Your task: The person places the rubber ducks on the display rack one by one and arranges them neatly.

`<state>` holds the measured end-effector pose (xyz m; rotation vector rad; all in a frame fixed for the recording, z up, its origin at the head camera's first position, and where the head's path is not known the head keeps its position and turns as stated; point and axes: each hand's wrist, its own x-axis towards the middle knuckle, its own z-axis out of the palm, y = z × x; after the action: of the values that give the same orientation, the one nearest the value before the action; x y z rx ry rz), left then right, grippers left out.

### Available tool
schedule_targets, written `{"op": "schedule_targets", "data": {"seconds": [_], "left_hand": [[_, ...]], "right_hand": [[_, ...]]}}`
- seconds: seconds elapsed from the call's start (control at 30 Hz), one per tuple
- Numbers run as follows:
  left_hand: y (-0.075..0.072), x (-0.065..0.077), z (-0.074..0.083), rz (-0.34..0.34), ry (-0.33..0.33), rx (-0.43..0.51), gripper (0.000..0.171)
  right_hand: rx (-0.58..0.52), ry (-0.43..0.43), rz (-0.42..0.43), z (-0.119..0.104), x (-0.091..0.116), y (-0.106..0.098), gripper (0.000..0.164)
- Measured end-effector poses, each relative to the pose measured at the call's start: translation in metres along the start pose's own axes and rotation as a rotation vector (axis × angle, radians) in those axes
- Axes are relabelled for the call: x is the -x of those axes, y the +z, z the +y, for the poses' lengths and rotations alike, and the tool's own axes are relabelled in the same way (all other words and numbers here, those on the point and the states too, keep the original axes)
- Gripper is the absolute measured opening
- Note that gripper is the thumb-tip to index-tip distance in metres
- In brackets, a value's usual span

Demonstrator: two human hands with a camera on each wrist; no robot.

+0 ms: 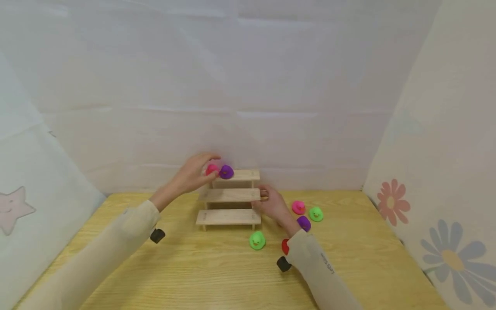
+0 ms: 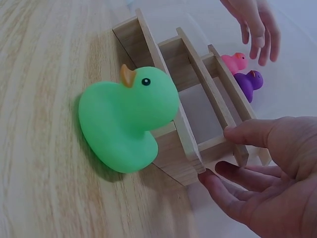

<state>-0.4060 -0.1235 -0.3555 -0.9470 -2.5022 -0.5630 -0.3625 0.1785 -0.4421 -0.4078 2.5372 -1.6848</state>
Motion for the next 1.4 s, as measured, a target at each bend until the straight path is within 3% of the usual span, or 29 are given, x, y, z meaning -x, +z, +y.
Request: {"op": "schedule_targets", "data": {"seconds": [0.1,0.17,0.27,0.4,0.53,0.73,0.93,1.07,1.23,1.4], "left_hand": [[0.001,0.006,0.004,0.089,0.013,0.030,0.046],[0.004,0.011,0.005,0.140,-0.020,0.064,0.044],[0.011,0.020,0.005,0.203,-0.123,0.145,0.040],[0.026,0.035,0.001,0.237,-0.275,0.311,0.038],[0.040,0.048,-0.005,0.161,-0.374,0.464,0.049],[0.051,0.065,-0.012,-0.035,-0.415,0.591,0.074],[0.054,0.073,-0.016,-0.098,-0.430,0.592,0.083],[0.056,0.074,-0.017,-0.142,-0.398,0.580,0.085],[0.059,0.075,-0.017,-0.147,-0.365,0.577,0.079],[0.063,0.075,-0.016,-0.136,-0.378,0.612,0.073]], "right_hand": [[0.015,0.012,0.017,0.002,0.003,-0.007,0.072],[0.040,0.027,0.034,0.003,0.005,-0.012,0.071],[0.073,0.039,0.052,0.002,0.012,-0.021,0.070],[0.094,0.040,0.068,-0.005,0.027,-0.033,0.068],[0.132,0.021,0.088,-0.014,0.047,-0.046,0.065],[0.157,-0.062,0.100,-0.016,0.082,-0.060,0.058],[0.273,-0.165,0.065,-0.006,0.114,-0.071,0.050],[0.441,-0.202,-0.039,0.007,0.126,-0.080,0.055],[0.586,-0.178,-0.195,0.022,0.137,-0.087,0.063],[0.697,-0.215,-0.264,0.031,0.146,-0.091,0.059]]}}
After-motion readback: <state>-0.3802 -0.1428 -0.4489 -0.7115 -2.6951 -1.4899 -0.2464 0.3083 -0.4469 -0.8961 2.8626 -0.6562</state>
